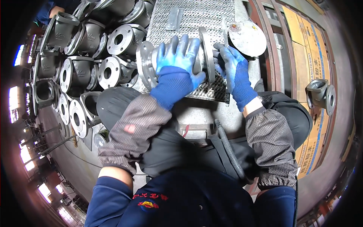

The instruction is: The person holds a metal valve body by hand and uses a pneumatic tool to polish the exterior surfaces and the interior flange area, moving the tool in localized circular motions across different sections of the part.

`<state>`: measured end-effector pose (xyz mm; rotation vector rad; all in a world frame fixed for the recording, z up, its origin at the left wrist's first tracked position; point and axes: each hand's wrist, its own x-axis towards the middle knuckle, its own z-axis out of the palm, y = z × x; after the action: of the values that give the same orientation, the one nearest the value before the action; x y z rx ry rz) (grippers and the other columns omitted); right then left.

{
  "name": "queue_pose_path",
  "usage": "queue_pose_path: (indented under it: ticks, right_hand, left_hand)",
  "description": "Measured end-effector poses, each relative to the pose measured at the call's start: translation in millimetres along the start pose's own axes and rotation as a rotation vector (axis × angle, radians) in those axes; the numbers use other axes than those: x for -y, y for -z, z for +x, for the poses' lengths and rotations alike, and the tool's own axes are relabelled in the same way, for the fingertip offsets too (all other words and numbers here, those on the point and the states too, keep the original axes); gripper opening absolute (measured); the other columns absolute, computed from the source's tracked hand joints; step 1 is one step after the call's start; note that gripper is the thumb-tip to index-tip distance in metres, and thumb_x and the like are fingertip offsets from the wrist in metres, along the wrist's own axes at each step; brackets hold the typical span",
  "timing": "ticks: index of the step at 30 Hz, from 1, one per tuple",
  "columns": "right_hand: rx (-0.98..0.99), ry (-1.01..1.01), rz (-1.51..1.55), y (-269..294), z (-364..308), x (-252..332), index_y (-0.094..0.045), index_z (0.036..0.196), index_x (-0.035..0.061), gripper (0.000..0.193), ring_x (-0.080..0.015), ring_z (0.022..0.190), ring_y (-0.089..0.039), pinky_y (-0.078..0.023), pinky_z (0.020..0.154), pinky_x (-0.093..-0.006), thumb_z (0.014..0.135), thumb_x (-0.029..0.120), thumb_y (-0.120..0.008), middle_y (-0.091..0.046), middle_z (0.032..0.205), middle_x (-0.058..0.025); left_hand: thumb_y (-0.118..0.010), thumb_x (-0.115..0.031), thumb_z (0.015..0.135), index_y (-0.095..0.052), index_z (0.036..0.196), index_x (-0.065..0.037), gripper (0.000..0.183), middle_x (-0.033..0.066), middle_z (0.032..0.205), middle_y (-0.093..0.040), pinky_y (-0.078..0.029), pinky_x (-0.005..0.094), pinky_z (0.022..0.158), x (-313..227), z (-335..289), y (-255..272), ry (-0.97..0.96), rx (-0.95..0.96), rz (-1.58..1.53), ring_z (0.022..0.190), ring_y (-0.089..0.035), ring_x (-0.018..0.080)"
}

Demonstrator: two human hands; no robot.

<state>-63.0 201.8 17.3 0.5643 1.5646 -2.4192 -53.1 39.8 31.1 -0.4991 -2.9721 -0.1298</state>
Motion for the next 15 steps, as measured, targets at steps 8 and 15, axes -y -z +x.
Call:
queue_pose_path:
  ticks: [8,15]
  right_hand:
    - [-0.005,-0.065,0.023,22.3,-11.7,9.2,-0.056,0.121,-0.0019,0.033,-0.0178,0.087,-0.066,-0.053,0.074,-0.026,0.097,0.02,-0.051,-0.067,0.101,-0.0143]
    - [-0.043,-0.027,-0.063,31.2,-24.7,23.5,-0.057,0.121,0.0012,0.034,-0.0142,0.083,-0.064,-0.051,0.072,-0.0236,0.097,0.024,-0.05,-0.068,0.098,-0.0109]
  left_hand:
    - [-0.066,-0.025,0.073,-0.07,0.094,-0.007,0.028,0.0185,0.087,-0.069,-0.053,0.0403,0.077,32.2,86.7,-12.2,0.337,0.329,-0.627,0.083,-0.067,0.032]
    - [-0.053,-0.029,0.086,-0.064,0.108,-0.005,0.034,0.019,0.115,-0.062,-0.049,0.0441,0.084,-5.4,35.2,-17.7,0.091,-0.091,-0.01,0.101,-0.061,0.0363]
